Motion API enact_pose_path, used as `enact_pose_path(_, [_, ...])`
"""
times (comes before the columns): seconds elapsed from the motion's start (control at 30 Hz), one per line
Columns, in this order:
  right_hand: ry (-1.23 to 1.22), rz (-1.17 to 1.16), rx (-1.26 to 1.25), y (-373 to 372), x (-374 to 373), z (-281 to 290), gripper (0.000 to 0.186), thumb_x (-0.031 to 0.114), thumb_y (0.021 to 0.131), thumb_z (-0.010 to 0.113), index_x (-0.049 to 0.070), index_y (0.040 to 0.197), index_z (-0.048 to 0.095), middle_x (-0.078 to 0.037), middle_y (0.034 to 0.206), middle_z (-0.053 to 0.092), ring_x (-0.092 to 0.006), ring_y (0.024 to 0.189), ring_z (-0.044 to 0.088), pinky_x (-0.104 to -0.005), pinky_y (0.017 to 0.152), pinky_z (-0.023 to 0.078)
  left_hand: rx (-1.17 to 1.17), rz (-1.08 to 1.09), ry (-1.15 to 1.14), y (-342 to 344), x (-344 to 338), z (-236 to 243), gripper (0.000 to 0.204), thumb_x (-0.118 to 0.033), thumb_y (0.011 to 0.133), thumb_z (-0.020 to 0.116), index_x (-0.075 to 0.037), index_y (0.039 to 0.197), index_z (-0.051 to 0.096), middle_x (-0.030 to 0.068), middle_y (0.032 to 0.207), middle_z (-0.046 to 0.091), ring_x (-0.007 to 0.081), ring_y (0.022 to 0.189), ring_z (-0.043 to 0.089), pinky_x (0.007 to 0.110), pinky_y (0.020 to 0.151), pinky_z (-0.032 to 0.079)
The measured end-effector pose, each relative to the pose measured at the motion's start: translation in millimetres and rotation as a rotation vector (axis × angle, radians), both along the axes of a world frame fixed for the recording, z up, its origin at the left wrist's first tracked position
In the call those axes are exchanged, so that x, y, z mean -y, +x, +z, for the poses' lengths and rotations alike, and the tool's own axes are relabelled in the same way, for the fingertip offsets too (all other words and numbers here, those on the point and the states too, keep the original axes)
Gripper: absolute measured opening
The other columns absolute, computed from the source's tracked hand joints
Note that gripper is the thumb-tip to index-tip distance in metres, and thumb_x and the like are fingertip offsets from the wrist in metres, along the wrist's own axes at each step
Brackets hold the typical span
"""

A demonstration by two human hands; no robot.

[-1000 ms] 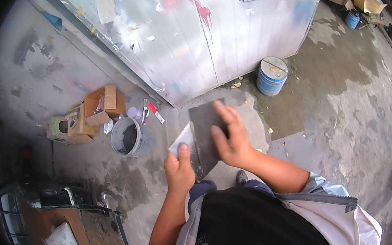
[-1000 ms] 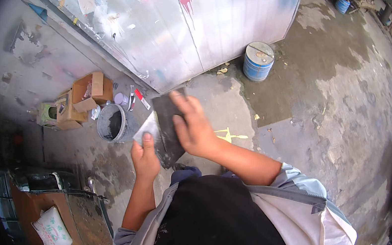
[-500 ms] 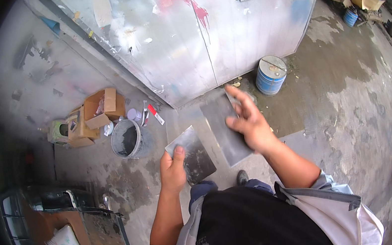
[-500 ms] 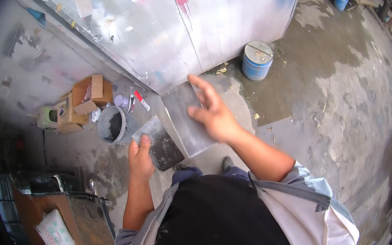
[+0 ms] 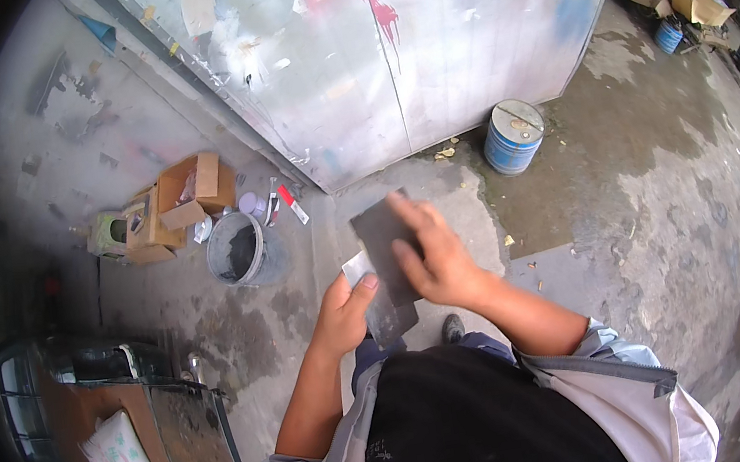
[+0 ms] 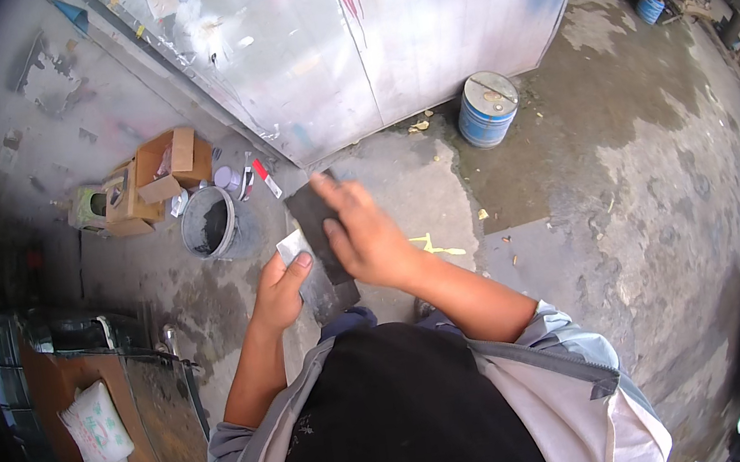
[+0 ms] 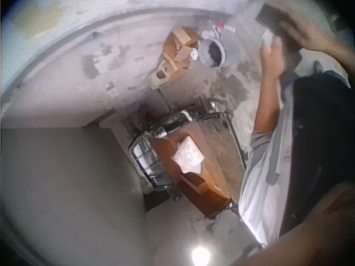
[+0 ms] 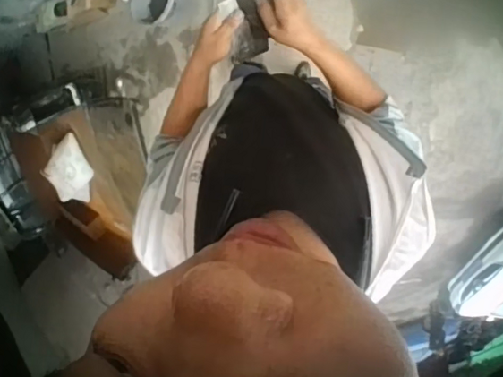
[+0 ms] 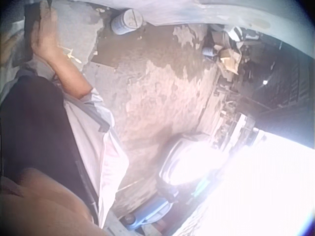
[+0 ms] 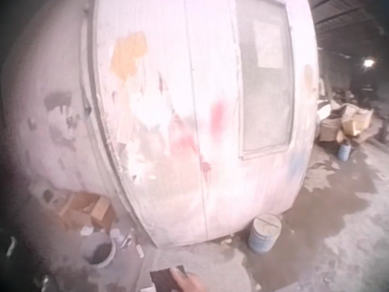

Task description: The person applies a yellowish body filler to the hood and door of a black car using a spreader. They then walk around the vehicle, briefly touch the door frame, and later rub two sanding blocks together outside the garage.

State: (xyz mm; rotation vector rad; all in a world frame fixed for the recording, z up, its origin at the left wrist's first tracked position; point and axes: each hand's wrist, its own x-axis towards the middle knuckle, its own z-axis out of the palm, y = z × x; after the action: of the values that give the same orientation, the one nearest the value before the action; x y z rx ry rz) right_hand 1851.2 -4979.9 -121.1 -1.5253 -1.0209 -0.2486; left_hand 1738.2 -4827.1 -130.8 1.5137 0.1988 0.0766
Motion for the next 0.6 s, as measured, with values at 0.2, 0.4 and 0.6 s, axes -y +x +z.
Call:
enact_pose_path(0.2, [-0.087,0.088,0.046,-7,-1,0,0.063,-0.005,0.084,0.054,0.003,0.144,0.036,-0.023,0.110,0.051,-0.0410,0.092,0.055,-0.0424,0.079,0.049,-0.079,-0.046,-0.389,-6,-8,-8,0.047,-0.016,0.086,0.042,0.003,0.128,0.051,0.0107,0.114,0.061,0.0182,0.101,0.059,0.031,0.088,0.048])
enact_pose_path(0.4, [-0.110,0.063,0.096,-2,-6,9,0.064,-0.006,0.082,0.054,0.007,0.143,0.041,-0.020,0.109,0.051,-0.0398,0.077,0.059,-0.0432,0.066,0.052,-0.080,0.027,-0.574,-8,2,4,0.053,-0.020,0.083,0.040,0.004,0.130,0.047,0.0137,0.116,0.061,0.0218,0.102,0.061,0.036,0.089,0.049])
enact_pose_path(0.6, [-0.066,-0.030,0.189,4,-10,11,0.069,-0.005,0.076,0.060,0.010,0.142,0.045,-0.016,0.109,0.052,-0.0358,0.072,0.062,-0.0411,0.059,0.054,-0.153,-0.080,-0.421,-10,-12,2,0.051,-0.019,0.084,0.037,0.004,0.129,0.047,0.0157,0.120,0.059,0.0253,0.105,0.060,0.039,0.090,0.049])
